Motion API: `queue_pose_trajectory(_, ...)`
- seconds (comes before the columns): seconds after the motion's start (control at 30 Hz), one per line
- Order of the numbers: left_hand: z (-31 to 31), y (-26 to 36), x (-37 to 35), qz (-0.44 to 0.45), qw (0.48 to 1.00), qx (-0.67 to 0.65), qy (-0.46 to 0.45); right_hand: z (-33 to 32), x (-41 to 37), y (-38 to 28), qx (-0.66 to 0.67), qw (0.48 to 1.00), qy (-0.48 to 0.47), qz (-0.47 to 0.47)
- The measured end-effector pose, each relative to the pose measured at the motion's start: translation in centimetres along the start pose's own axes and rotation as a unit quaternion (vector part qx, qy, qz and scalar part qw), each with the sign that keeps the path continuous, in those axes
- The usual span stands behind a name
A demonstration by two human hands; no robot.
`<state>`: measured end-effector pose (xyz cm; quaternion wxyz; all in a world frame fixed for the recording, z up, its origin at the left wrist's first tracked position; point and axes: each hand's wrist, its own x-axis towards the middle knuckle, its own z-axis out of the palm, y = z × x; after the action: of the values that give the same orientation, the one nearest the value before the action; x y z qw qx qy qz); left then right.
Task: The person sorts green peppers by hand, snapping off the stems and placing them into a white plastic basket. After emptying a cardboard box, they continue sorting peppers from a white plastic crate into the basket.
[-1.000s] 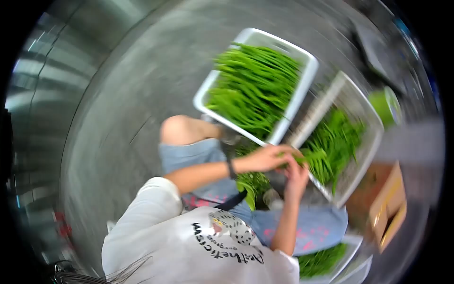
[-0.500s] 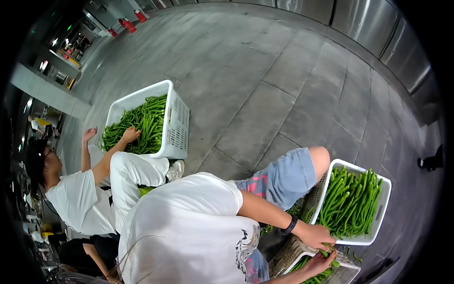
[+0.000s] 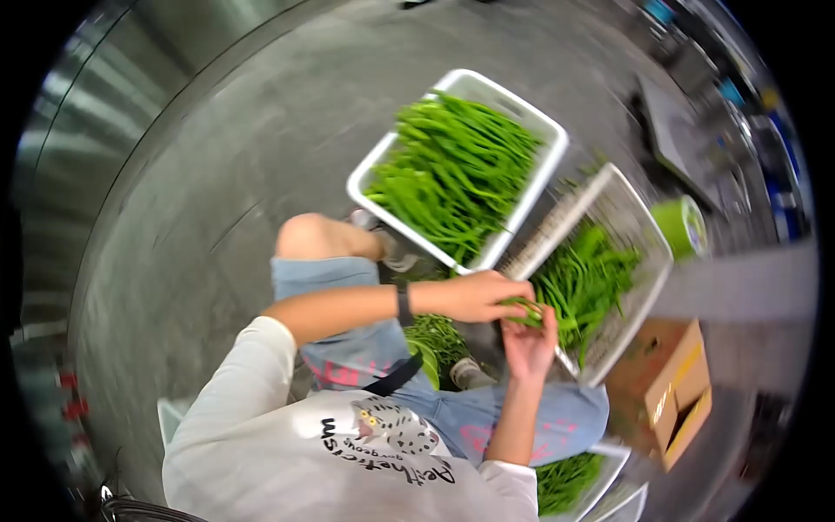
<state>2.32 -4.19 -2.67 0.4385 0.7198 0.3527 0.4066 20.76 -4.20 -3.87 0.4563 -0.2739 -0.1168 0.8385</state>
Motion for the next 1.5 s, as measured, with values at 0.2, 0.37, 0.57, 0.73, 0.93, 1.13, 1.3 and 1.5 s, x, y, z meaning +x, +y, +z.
queue_pose_trajectory(0.2,2.7,-1.8,1.2,-0.099,0.990,-0.078,-0.059,-3.3,-2.0,-2.1,-0.098,0.986,0.065,-0.115)
queue_pose_trajectory(0.37,4.3,-2.4,1.3,-0.182,0.978,-0.095,-0.032,-3.0,-3.1,-5.4,-0.270,0.901,0.155,-0.304)
queue_pose_trajectory(0.57,4.1,-1.8,0.8,-0.106,0.989,0.062,-0.081,-0.3,-3.5,-7.4,-0.800,0.509,-0.031,-0.315)
queue_pose_trajectory(0.73,3.9,-2.2,0.3,-0.036,0.991,-0.040,-0.122,-1.9,-2.0,-8.0,-0.708,0.653,-0.241,-0.121)
queue_pose_trajectory(0.93,3.1,-0.3,0.8,-0.141,0.966,-0.167,-0.136,-2.9,-1.5,-6.4,-0.474,0.850,-0.230,-0.029)
queue_pose_trajectory(1.13,2.8,-1.0,-0.1,-0.052,0.996,-0.006,-0.077,-1.0,-2.2,-5.9,-0.674,0.716,-0.174,-0.048)
queue_pose_trajectory(1.3,2.6,-1.1,-0.6,-0.043,0.991,-0.022,-0.126,-0.6,-2.0,-5.6,-0.690,0.667,-0.275,-0.063)
queue_pose_trajectory(1.5,1.6,-0.2,-0.7,-0.064,0.972,-0.142,-0.179,-1.5,-1.8,-5.2,-0.563,0.761,-0.320,0.019)
